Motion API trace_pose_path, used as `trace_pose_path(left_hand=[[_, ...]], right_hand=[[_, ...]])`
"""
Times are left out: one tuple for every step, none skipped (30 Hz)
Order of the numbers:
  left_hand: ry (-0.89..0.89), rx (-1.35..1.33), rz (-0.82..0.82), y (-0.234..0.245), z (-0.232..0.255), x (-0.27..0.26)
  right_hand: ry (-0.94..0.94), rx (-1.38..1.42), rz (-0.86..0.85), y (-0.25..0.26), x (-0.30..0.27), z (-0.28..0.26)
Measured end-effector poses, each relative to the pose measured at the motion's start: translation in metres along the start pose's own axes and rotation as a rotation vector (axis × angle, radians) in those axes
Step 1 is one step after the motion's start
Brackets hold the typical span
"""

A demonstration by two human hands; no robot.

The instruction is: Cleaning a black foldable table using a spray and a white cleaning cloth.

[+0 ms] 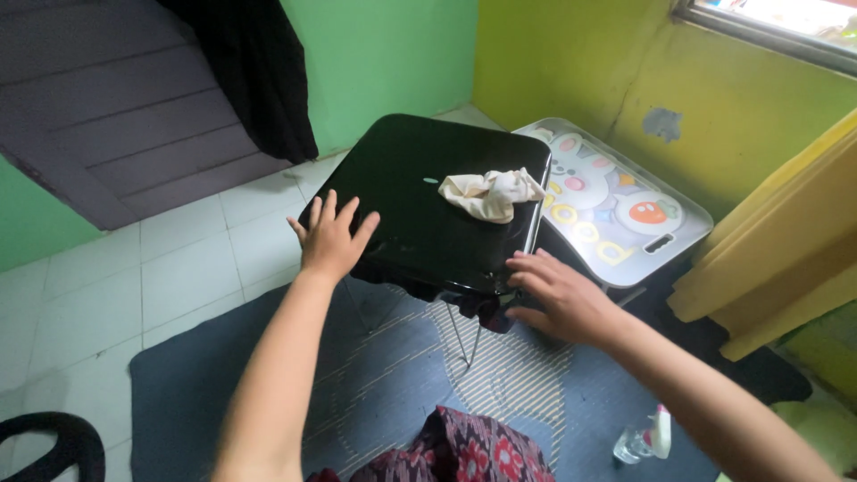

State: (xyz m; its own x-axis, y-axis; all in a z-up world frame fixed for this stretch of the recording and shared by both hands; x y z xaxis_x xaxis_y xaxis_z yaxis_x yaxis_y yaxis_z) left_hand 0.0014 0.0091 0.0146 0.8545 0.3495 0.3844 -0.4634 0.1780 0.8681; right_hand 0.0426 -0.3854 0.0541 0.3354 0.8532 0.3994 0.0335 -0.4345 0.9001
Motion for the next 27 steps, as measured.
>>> trace_pose_path(left_hand=[[-0.002, 0.001, 0.005, 0.004, -0.003, -0.007], [-0.100, 0.027, -0.031, 0.007, -0.004, -0.013], [-0.199, 0.056, -0.071, 0.011, -0.005, -0.020], [-0.203, 0.059, -0.069, 0.018, -0.002, -0.025], [-0.330, 0.054, -0.069, 0.024, 0.003, -0.031], [-0.457, 0.048, -0.069, 0.030, 0.009, -0.038], [-0.459, 0.048, -0.075, 0.035, 0.013, -0.041], [-0.507, 0.131, -0.110, 0.038, 0.018, -0.045], [-0.550, 0.215, -0.141, 0.042, 0.022, -0.049], [-0.548, 0.216, -0.143, 0.036, 0.019, -0.050], [-0.601, 0.258, -0.111, 0.031, 0.016, -0.051], [-0.654, 0.299, -0.078, 0.026, 0.012, -0.051], [-0.652, 0.304, -0.077, 0.021, 0.011, -0.050], [-0.685, 0.321, -0.044, 0.016, 0.011, -0.050], [-0.720, 0.337, -0.014, 0.011, 0.011, -0.051], [-0.719, 0.339, -0.017, 0.010, 0.011, -0.050], [-0.708, 0.286, 0.017, 0.008, 0.012, -0.049], [-0.697, 0.233, 0.051, 0.007, 0.012, -0.048], [-0.694, 0.232, 0.050, 0.009, 0.015, -0.049], [-0.689, 0.236, 0.044, 0.010, 0.018, -0.050], [-0.684, 0.241, 0.039, 0.012, 0.021, -0.050], [-0.683, 0.241, 0.038, 0.011, 0.024, -0.051], [-0.661, 0.273, 0.033, 0.011, 0.027, -0.050], [-0.639, 0.306, 0.028, 0.011, 0.030, -0.050], [-0.640, 0.307, 0.030, 0.009, 0.029, -0.049], [-0.625, 0.325, 0.024, 0.007, 0.028, -0.049], [-0.610, 0.342, 0.018, 0.004, 0.028, -0.048]], right_hand=[[0.002, -0.003, 0.004, -0.003, -0.002, -0.002], [0.002, -0.024, 0.027, -0.005, -0.004, -0.004], [-0.001, -0.041, 0.052, -0.008, -0.006, -0.006], [-0.002, -0.041, 0.057, -0.006, -0.002, -0.011], [-0.024, -0.057, 0.071, -0.006, 0.000, -0.015], [-0.045, -0.073, 0.086, -0.005, 0.003, -0.020], [-0.051, -0.069, 0.085, -0.005, 0.005, -0.023], [-0.079, -0.072, 0.066, -0.006, 0.007, -0.025], [-0.102, -0.076, 0.048, -0.006, 0.011, -0.026], [-0.101, -0.074, 0.047, -0.009, 0.011, -0.027], [-0.110, -0.103, 0.008, -0.012, 0.012, -0.027], [-0.119, -0.133, -0.031, -0.015, 0.014, -0.027], [-0.116, -0.130, -0.028, -0.021, 0.014, -0.023], [-0.116, -0.163, -0.035, -0.026, 0.013, -0.020], [-0.119, -0.195, -0.044, -0.032, 0.012, -0.018], [-0.119, -0.192, -0.044, -0.034, 0.011, -0.018], [-0.117, -0.186, -0.022, -0.034, 0.010, -0.017], [-0.115, -0.180, 0.000, -0.035, 0.010, -0.017], [-0.114, -0.179, -0.003, -0.032, 0.011, -0.020], [-0.111, -0.190, -0.006, -0.030, 0.013, -0.024], [-0.108, -0.200, -0.007, -0.027, 0.016, -0.027], [-0.107, -0.200, -0.008, -0.027, 0.016, -0.028], [-0.116, -0.203, -0.011, -0.028, 0.017, -0.028], [-0.125, -0.206, -0.015, -0.028, 0.018, -0.029], [-0.125, -0.207, -0.013, -0.028, 0.018, -0.028], [-0.141, -0.172, 0.013, -0.028, 0.019, -0.027], [-0.156, -0.138, 0.038, -0.027, 0.019, -0.026]])
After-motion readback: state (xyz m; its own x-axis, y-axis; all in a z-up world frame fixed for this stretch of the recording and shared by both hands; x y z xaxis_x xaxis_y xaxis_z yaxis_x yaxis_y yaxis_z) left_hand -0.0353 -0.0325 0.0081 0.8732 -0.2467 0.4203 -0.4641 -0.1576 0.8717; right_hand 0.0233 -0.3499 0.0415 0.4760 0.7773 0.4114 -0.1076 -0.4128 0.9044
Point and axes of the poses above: each hand's wrist, its own x-axis towards the middle knuckle, its own y-axis out of the back of the hand, z = x × y, the point moved 2 cm from there along x, towards the middle knuckle, and after that the axes turned 6 degrees about -y, right-handed, at the moved point
